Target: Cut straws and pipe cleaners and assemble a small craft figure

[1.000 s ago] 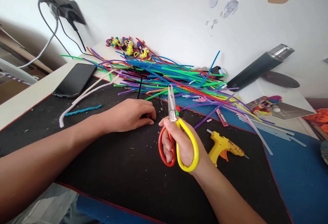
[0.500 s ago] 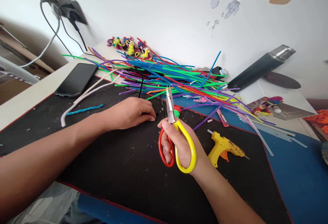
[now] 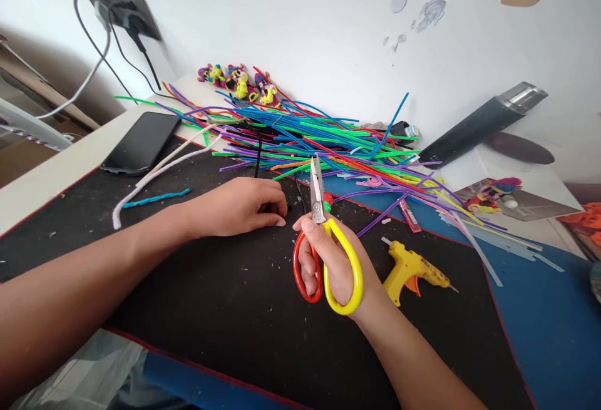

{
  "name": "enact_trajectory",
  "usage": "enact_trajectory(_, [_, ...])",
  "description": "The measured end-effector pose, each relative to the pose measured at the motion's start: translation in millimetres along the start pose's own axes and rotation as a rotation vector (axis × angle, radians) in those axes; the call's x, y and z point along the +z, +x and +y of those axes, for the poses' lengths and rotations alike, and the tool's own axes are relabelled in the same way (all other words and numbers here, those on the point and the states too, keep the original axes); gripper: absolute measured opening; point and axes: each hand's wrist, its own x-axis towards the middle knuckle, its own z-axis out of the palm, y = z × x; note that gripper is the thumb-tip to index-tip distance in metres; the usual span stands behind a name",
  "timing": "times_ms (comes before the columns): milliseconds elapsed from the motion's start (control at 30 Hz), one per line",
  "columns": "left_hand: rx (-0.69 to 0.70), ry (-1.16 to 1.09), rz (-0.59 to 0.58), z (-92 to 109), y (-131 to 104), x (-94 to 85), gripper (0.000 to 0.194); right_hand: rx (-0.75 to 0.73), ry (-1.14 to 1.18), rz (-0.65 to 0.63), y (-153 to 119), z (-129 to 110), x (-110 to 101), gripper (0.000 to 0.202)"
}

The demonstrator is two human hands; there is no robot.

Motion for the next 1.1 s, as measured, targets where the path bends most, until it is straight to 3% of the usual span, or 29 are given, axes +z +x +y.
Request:
enact_trajectory(167, [-0.017, 0.099, 0.017, 2.7, 0.9, 6.1, 0.013, -0.011, -0.035, -0.005, -0.2, 2.8, -0.1, 0.048])
enact_trajectory(400, [-0.015, 0.038, 0.034, -0.8, 1.0, 6.2, 0.018, -0.039, -0.120, 0.001, -1.2, 2.6, 1.3, 0.053])
enact_trajectory(567, [-0.066, 0.008, 0.038, -0.1, 1.5, 1.6, 0.022, -0.049, -0.132, -0.031, -3.3, 3.9, 1.0, 0.051])
enact_trajectory(800, [-0.147, -0.151, 0.080, 2.3, 0.8, -9.2, 0.025, -0.073, -0.130, 0.018, -3.3, 0.3, -1.6, 0.052])
enact_trajectory(1100, [-0.228, -0.163, 0.385, -0.7, -2.5, -8.9, 0.052, -0.112, -0.075, 0.033, -4.3, -1.8, -3.7, 0.050])
